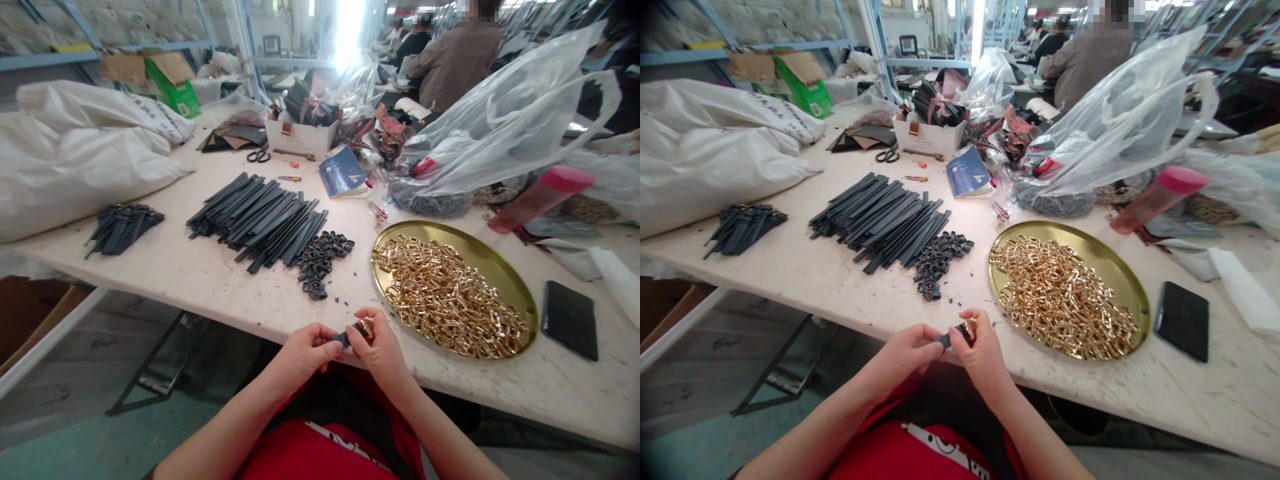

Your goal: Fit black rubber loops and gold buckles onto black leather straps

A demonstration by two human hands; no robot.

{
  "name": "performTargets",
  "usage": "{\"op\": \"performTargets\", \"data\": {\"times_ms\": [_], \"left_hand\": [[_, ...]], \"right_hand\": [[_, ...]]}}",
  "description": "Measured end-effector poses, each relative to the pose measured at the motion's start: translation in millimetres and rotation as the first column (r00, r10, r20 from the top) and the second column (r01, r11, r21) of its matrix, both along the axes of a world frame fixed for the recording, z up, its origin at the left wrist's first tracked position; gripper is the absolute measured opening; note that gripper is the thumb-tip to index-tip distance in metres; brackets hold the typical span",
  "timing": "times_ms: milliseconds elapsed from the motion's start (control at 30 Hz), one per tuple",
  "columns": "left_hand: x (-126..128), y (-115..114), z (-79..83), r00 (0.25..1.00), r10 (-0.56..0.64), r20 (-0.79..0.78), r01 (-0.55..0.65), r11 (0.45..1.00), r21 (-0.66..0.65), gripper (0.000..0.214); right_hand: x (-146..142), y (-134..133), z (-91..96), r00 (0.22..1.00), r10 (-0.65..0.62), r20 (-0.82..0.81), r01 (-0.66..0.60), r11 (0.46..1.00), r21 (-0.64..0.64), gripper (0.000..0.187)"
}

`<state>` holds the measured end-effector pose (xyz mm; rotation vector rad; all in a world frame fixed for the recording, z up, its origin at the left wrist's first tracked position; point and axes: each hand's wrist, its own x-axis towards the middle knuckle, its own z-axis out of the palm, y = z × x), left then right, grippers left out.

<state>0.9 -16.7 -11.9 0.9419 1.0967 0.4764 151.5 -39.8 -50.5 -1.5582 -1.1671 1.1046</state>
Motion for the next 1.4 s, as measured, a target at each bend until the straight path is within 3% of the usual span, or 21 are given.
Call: {"op": "performTargets", "data": {"times_ms": [133,300,467,567,700,867,933,1000,1067,1100,1133,1200,1300,1400], "left_hand": [[3.1,-2.2,-5.8,1.000,-0.027,0.000,0.027,0.999,-0.032,0.018],[4.9,-4.9,-8.1,1.000,-0.028,0.005,0.028,0.997,-0.074,0.021],[4.3,-7.8,-9.5,0.999,-0.032,0.028,0.034,0.996,-0.086,0.024],[4.3,-8.5,-11.6,0.997,-0.047,0.064,0.052,0.994,-0.091,0.027],[2.2,-3.9,-8.3,0.975,-0.222,-0.019,0.221,0.975,-0.018,0.021],[7.5,4.8,-7.8,0.910,-0.341,-0.236,0.383,0.909,0.164,0.023],[10.0,13.7,-9.4,0.860,-0.373,-0.347,0.474,0.836,0.277,0.027],[8.7,31.6,-8.2,0.788,-0.307,-0.534,0.564,0.708,0.425,0.031],[2.1,60.1,-4.0,0.688,-0.080,-0.721,0.626,0.569,0.534,0.032],[-2.9,77.5,-1.8,0.626,0.056,-0.778,0.642,0.530,0.554,0.031],[-8.3,95.9,-0.2,0.526,0.188,-0.829,0.661,0.523,0.538,0.031],[-18.1,131.5,-0.9,0.430,0.296,-0.853,0.650,0.554,0.520,0.029],[-24.3,168.6,-12.0,0.341,0.333,-0.879,0.646,0.597,0.477,0.021],[-22.6,180.1,-24.3,0.290,0.352,-0.890,0.634,0.626,0.454,0.018]], "right_hand": [[1.2,-7.4,0.8,0.970,0.171,0.173,-0.184,0.981,0.059,0.013],[-3.2,-11.7,-3.0,0.943,0.087,0.322,-0.125,0.987,0.098,0.017],[-4.3,-16.8,-0.9,0.941,0.188,0.280,-0.214,0.975,0.064,0.020],[-2.4,-22.2,2.6,0.967,0.228,0.111,-0.239,0.967,0.093,0.024],[-1.5,-24.3,2.2,0.981,0.187,-0.056,-0.183,0.980,0.078,0.030],[1.8,-7.6,-2.8,0.982,0.178,0.064,-0.183,0.979,0.084,0.033],[7.2,4.5,-5.2,0.970,0.185,0.161,-0.204,0.972,0.113,0.034],[13.7,18.4,-8.9,0.936,0.149,0.318,-0.210,0.963,0.166,0.032],[18.9,31.8,-14.6,0.873,0.071,0.483,-0.196,0.957,0.213,0.029],[20.4,37.6,-18.0,0.835,0.034,0.550,-0.189,0.955,0.229,0.027],[21.2,42.2,-21.7,0.798,0.006,0.603,-0.188,0.953,0.239,0.025],[21.3,47.9,-28.4,0.743,-0.021,0.669,-0.205,0.944,0.258,0.024],[21.1,48.6,-33.9,0.714,-0.029,0.700,-0.239,0.929,0.283,0.023],[21.9,45.8,-33.5,0.716,-0.028,0.697,-0.246,0.925,0.289,0.022]]}}
